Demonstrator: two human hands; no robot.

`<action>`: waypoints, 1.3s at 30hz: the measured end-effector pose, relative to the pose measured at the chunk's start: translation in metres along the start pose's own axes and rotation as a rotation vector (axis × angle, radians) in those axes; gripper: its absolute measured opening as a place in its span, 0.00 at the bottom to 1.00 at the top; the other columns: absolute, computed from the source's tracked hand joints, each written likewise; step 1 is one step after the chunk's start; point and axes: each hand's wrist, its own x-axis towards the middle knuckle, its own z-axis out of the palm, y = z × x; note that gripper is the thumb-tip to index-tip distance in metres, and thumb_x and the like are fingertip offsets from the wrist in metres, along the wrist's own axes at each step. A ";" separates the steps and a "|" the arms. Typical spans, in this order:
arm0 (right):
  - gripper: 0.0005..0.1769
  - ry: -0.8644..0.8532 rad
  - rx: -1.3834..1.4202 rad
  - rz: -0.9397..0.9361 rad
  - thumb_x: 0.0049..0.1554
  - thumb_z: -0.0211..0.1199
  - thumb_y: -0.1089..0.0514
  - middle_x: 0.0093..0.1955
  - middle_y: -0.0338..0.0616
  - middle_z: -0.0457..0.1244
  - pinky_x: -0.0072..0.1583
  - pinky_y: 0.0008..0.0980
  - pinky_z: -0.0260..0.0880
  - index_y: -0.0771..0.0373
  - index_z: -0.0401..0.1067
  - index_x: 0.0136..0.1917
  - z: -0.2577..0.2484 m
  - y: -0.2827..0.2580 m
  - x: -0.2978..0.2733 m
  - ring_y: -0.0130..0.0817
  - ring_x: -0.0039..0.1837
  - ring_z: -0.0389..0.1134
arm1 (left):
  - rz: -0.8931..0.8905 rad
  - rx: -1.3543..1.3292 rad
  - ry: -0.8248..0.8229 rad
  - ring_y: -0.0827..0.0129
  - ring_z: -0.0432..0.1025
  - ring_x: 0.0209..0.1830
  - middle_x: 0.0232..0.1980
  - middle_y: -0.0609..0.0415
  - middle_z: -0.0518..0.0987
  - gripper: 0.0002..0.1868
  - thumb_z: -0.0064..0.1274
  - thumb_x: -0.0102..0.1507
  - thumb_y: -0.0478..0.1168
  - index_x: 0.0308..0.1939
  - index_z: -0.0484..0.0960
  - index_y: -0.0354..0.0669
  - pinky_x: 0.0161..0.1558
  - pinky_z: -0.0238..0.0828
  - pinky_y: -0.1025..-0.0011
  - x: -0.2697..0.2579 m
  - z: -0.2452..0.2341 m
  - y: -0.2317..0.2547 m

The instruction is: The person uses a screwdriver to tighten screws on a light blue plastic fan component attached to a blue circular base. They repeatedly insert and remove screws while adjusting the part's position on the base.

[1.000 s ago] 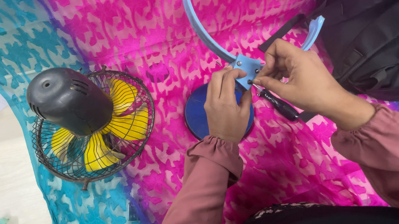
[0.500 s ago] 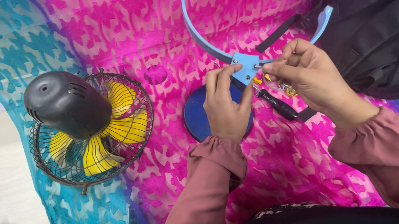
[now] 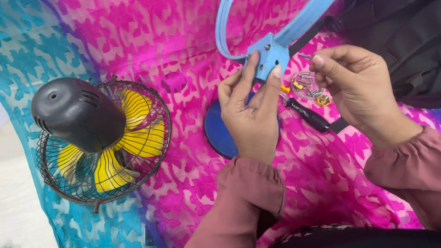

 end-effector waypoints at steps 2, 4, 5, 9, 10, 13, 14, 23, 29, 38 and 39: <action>0.06 0.005 0.042 -0.002 0.67 0.64 0.67 0.50 0.44 0.69 0.54 0.26 0.70 0.69 0.76 0.58 0.002 -0.006 0.001 0.28 0.50 0.69 | -0.029 -0.023 0.057 0.71 0.74 0.57 0.57 0.56 0.66 0.24 0.61 0.66 0.32 0.66 0.78 0.35 0.56 0.81 0.73 -0.001 0.003 0.008; 0.07 0.004 0.072 0.008 0.67 0.63 0.67 0.50 0.44 0.69 0.55 0.27 0.70 0.68 0.76 0.58 0.004 -0.012 0.005 0.28 0.51 0.69 | -0.030 -0.070 0.098 0.69 0.76 0.57 0.56 0.55 0.69 0.23 0.61 0.67 0.32 0.67 0.78 0.34 0.56 0.80 0.73 0.001 0.006 0.019; 0.07 -0.002 0.076 0.009 0.67 0.63 0.68 0.50 0.43 0.69 0.56 0.27 0.71 0.68 0.77 0.59 0.006 -0.013 0.004 0.28 0.51 0.69 | -0.008 -0.113 0.105 0.68 0.76 0.58 0.56 0.54 0.71 0.23 0.60 0.69 0.32 0.68 0.78 0.33 0.58 0.79 0.73 -0.001 0.005 0.025; 0.09 -0.026 0.052 0.018 0.67 0.62 0.68 0.50 0.43 0.69 0.56 0.27 0.70 0.68 0.77 0.60 0.013 -0.015 0.004 0.28 0.51 0.69 | -0.111 -0.193 0.193 0.68 0.77 0.55 0.58 0.52 0.77 0.23 0.57 0.68 0.35 0.67 0.77 0.33 0.54 0.81 0.68 -0.006 0.000 0.044; 0.08 -0.029 0.058 0.018 0.67 0.62 0.68 0.50 0.43 0.69 0.56 0.27 0.70 0.69 0.77 0.60 0.015 -0.014 0.004 0.28 0.51 0.69 | -0.140 -0.217 0.201 0.68 0.77 0.55 0.59 0.51 0.77 0.23 0.56 0.68 0.36 0.68 0.76 0.34 0.54 0.80 0.67 -0.005 -0.003 0.048; 0.08 -0.029 0.069 0.020 0.67 0.63 0.68 0.51 0.43 0.69 0.56 0.27 0.70 0.69 0.76 0.60 0.017 -0.011 0.004 0.28 0.51 0.69 | -0.211 -0.293 0.242 0.67 0.77 0.55 0.61 0.47 0.79 0.25 0.55 0.68 0.38 0.68 0.75 0.35 0.55 0.80 0.63 -0.005 -0.013 0.053; 0.08 -0.021 0.065 0.021 0.67 0.63 0.68 0.51 0.43 0.69 0.56 0.26 0.70 0.69 0.76 0.60 0.018 -0.010 0.005 0.28 0.51 0.69 | -0.227 -0.325 0.267 0.66 0.76 0.56 0.60 0.46 0.78 0.25 0.56 0.68 0.38 0.69 0.75 0.34 0.56 0.80 0.62 -0.004 -0.016 0.052; 0.09 -0.028 0.051 0.064 0.65 0.63 0.68 0.52 0.45 0.70 0.56 0.27 0.71 0.69 0.76 0.59 0.018 -0.001 0.005 0.28 0.51 0.70 | -0.285 -0.504 0.300 0.65 0.73 0.62 0.62 0.51 0.78 0.29 0.55 0.66 0.40 0.71 0.70 0.38 0.62 0.73 0.61 -0.015 -0.046 0.026; 0.08 -0.021 0.049 0.079 0.65 0.62 0.67 0.52 0.45 0.70 0.56 0.28 0.71 0.69 0.76 0.58 0.013 0.005 0.007 0.28 0.52 0.70 | -0.351 -0.583 0.215 0.67 0.72 0.63 0.63 0.51 0.76 0.29 0.53 0.67 0.36 0.72 0.68 0.35 0.67 0.70 0.61 -0.022 -0.071 -0.003; 0.15 -0.060 0.016 0.164 0.66 0.63 0.60 0.55 0.44 0.68 0.59 0.30 0.71 0.68 0.73 0.64 0.014 0.014 0.011 0.30 0.55 0.69 | -0.437 -0.563 0.117 0.66 0.72 0.65 0.65 0.51 0.75 0.30 0.53 0.65 0.31 0.71 0.66 0.35 0.70 0.67 0.60 -0.021 -0.102 -0.030; 0.16 -0.063 0.012 0.188 0.66 0.62 0.58 0.55 0.44 0.68 0.60 0.31 0.72 0.67 0.73 0.65 0.017 0.014 0.011 0.30 0.57 0.69 | -0.419 -0.529 0.081 0.66 0.72 0.65 0.66 0.51 0.75 0.30 0.53 0.65 0.30 0.71 0.66 0.34 0.70 0.68 0.60 -0.022 -0.102 -0.032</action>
